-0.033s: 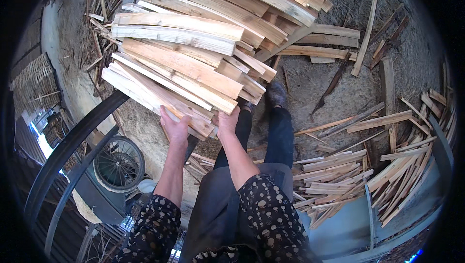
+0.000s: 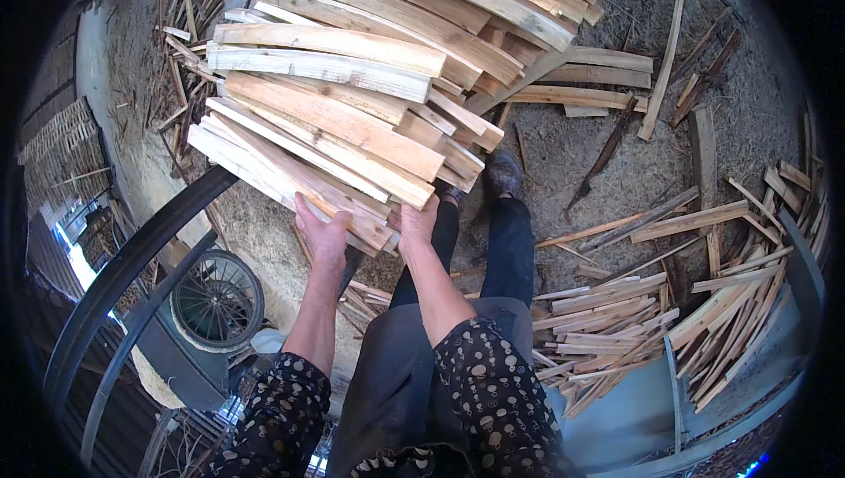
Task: The person gathers wooden planks from a pile on the floor and stacks them onto a metal rack. The person repeatedly picks up bundles of wood and places them in an organized stack.
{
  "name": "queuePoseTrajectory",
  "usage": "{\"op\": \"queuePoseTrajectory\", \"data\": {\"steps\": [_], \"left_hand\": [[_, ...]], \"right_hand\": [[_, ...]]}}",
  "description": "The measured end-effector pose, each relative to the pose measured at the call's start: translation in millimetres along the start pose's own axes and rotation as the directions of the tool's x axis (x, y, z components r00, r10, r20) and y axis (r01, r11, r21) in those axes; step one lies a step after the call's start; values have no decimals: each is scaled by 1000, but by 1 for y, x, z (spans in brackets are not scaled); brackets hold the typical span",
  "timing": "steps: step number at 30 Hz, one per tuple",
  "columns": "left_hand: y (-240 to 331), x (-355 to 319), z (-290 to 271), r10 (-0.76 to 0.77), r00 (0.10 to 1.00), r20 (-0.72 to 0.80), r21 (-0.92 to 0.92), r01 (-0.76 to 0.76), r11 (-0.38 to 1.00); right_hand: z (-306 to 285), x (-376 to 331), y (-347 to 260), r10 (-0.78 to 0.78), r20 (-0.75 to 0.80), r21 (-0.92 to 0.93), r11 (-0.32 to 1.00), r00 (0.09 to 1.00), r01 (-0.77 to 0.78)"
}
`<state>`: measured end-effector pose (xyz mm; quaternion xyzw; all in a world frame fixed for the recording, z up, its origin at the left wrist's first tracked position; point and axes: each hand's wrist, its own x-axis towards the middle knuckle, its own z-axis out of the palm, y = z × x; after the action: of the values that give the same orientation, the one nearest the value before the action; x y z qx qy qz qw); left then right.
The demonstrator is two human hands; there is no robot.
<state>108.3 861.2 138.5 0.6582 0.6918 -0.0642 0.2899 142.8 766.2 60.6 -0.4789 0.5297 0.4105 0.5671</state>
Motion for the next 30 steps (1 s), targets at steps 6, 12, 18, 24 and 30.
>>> {"op": "queuePoseTrajectory", "data": {"steps": [6,12,18,24,30], "left_hand": [[-4,-4,-11,8,999,32,-124,-4,992],[-3,-8,-21,-74,995,68,-84,79,993],[-24,-4,-1,-7,1000,5,-45,8,999],[-28,-6,4,3,997,-78,-67,-9,998],[-23,-2,-3,-13,999,38,-206,21,978]], "right_hand": [[-9,-9,-6,-175,100,-190,963,980,191],[-25,1,3,-184,326,-532,775,927,341],[-20,-10,10,-204,333,-376,867,921,328],[-53,-57,6,-186,239,-349,899,953,263],[-204,-165,-36,44,262,8,999,964,-48]]}}
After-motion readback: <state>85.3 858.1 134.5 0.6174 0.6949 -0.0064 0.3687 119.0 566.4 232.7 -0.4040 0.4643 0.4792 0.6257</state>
